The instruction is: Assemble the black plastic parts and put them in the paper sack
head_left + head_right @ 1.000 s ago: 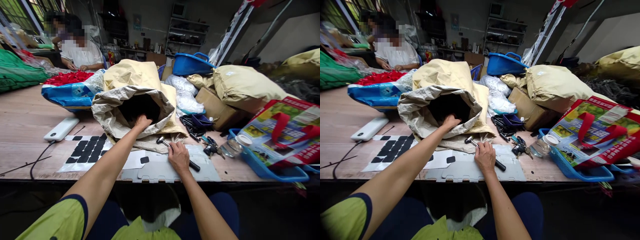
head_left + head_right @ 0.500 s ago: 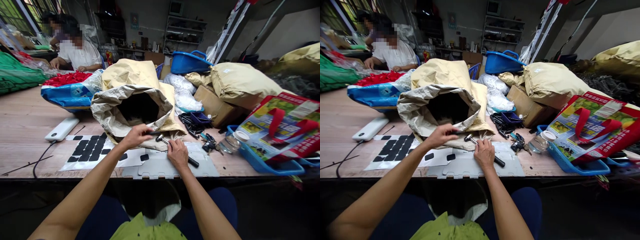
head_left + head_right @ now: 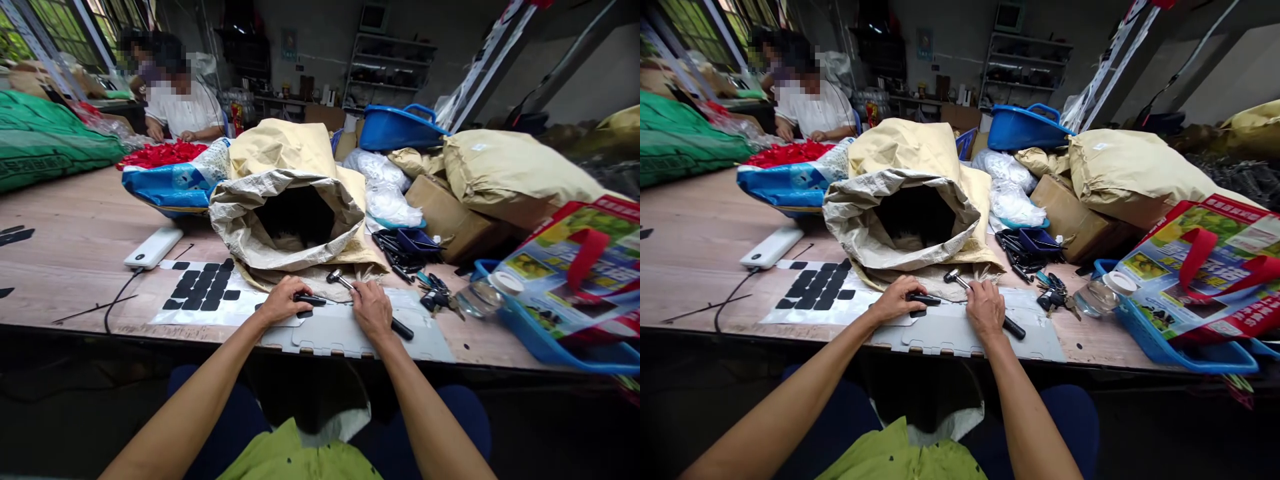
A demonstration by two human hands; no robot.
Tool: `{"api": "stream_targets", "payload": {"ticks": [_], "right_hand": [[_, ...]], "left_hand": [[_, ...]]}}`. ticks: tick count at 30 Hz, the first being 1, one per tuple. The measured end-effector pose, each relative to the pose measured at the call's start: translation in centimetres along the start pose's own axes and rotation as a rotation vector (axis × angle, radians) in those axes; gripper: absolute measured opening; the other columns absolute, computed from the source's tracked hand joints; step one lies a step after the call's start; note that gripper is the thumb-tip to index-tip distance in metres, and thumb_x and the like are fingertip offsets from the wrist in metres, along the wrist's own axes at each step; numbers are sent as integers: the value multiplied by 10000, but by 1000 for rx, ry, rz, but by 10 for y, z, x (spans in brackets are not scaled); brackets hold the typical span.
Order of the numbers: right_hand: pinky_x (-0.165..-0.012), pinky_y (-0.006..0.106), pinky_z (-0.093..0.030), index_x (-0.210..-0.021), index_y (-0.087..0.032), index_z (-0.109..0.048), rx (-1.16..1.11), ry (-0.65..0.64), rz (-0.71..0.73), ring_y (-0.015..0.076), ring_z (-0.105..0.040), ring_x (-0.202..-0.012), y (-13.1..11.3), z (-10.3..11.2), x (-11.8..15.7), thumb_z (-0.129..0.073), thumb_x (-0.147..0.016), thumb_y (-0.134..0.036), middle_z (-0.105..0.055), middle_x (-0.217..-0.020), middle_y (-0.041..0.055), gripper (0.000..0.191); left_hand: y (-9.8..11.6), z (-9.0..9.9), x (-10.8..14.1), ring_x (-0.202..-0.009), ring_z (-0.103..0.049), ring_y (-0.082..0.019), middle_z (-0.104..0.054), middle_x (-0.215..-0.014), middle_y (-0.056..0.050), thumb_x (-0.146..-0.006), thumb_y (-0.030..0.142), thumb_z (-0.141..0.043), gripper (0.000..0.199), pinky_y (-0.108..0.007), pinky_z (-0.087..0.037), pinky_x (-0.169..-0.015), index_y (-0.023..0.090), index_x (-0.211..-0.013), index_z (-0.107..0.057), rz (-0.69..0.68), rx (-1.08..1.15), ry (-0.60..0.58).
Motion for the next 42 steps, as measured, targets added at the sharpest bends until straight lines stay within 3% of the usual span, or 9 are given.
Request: {"api": "stream_targets", "payload": {"ticks": [5,11,16,20,25,28,32,37,42], "right_hand": [[-852,315,-436,-1137,-230,-696,-266,63,-53,210,-586,-994,-7,23,6,-492,-992,-300,-644,-1038,63,260],[-886,313,-491,-1108,-208,-703,-559,39,83,190,-632,-934,-38,38,38,-450,-1017,-335,-672,-966,66,297],[-888,305,-505,-1148,-222,-712,-560,-40,102,190,-643,-955,-53,32,52,-441,-1021,-308,-690,-1000,68,312],[-909,298,-506,-1292,-257,-674,-532,-45,123,189,-650,-986,-62,35,55,-434,-1034,-317,-685,-1051,67,358],[-800,259,-503,-1349,-284,-656,-413,-39,150,171,-646,-875,-69,34,60,-408,-1045,-312,-647,-924,49,394],[-738,248,-490,-1324,-304,-674,-357,-80,143,165,-633,-822,-67,32,61,-415,-1039,-307,-633,-895,39,385],[-807,255,-492,-1355,-304,-652,-382,-25,110,170,-640,-904,-61,38,61,-416,-1042,-316,-647,-957,49,393],[-757,252,-493,-1318,-314,-678,-354,-62,100,166,-639,-842,-56,38,64,-429,-1029,-312,-646,-914,38,382],[-819,276,-488,-1313,-300,-675,-357,41,58,180,-642,-928,-43,42,48,-449,-1022,-343,-672,-1005,49,371]], "left_hand": [[-3,-1,0,-994,-539,-223,-637,-949,-32,-786,373,-821,226,-321,-442,-889,252,-972,-779,-10,30,10],[-2,0,1,-1011,-544,-226,-646,-941,-33,-800,391,-810,250,-330,-434,-909,259,-1011,-789,-35,38,-17],[-5,-1,1,-966,-558,-220,-679,-949,-24,-714,341,-878,400,-313,-446,-842,227,-1068,-731,-9,95,62],[-6,-1,0,-942,-556,-220,-683,-919,-14,-685,315,-895,383,-302,-439,-812,215,-1008,-715,11,93,56],[-2,0,1,-905,-548,-208,-675,-896,-6,-697,296,-876,381,-295,-437,-794,217,-1027,-702,31,118,46],[-2,0,1,-899,-546,-206,-672,-887,-5,-710,303,-864,369,-296,-439,-796,224,-1034,-705,35,125,56],[-2,-1,0,-966,-552,-224,-694,-920,-18,-712,299,-869,275,-313,-436,-847,223,-948,-749,-4,103,34],[-1,-1,-1,-993,-551,-230,-695,-917,-19,-721,288,-861,208,-323,-431,-884,228,-895,-766,-16,79,26],[4,1,1,-983,-551,-227,-685,-912,-21,-727,260,-840,199,-312,-438,-854,230,-911,-773,7,72,16]]}}
Point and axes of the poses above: each hand's wrist, its own x-axis away from the middle knuckle, its own z-axis out of the back of the hand, y = z × x, the point moved 3 cm from there along -x, towards the middle knuckle
